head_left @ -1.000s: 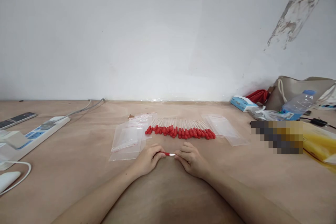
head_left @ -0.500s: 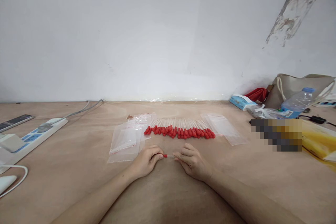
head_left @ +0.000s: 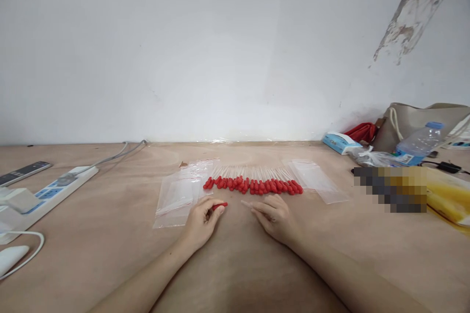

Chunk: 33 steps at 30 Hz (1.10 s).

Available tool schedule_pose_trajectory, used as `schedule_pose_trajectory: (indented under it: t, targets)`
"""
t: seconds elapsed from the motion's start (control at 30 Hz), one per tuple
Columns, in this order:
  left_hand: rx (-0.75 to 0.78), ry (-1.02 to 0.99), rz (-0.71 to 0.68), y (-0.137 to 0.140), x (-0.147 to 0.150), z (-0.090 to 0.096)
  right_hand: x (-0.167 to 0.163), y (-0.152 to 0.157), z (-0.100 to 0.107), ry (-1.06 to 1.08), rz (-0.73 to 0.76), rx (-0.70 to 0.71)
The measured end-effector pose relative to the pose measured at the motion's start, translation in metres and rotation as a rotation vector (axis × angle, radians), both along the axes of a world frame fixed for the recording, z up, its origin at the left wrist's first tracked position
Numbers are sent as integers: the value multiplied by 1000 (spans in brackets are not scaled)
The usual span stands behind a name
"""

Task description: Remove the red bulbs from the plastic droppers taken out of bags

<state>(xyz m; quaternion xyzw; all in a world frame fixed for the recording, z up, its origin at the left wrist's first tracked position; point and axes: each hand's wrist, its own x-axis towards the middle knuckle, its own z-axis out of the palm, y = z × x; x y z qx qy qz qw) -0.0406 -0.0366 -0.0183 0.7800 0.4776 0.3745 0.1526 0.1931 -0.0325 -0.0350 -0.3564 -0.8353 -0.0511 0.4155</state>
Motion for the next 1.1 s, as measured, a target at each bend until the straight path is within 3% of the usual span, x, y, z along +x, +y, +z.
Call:
schedule_pose_trajectory:
  t: [0.1, 0.23, 0.4, 0.63, 0.93, 1.1]
  targets:
    - [148, 4, 111, 3, -4, -1, -8, 0, 4, 46, -31, -98]
    - [275, 110, 93, 10, -11, -1, -16, 5, 4, 38, -28, -95]
    - [226, 258, 42, 12, -14, -2, -22, 10, -1, -72, 1, -43]
    - [222, 272, 15, 8, -11, -3, -25, 4, 2, -151, 78, -161]
    - [320, 347, 159, 6, -11, 1, -24, 3, 3, -139, 110, -242]
    - [338, 342, 145, 19, 2, 16, -23, 2, 5, -96, 106, -239]
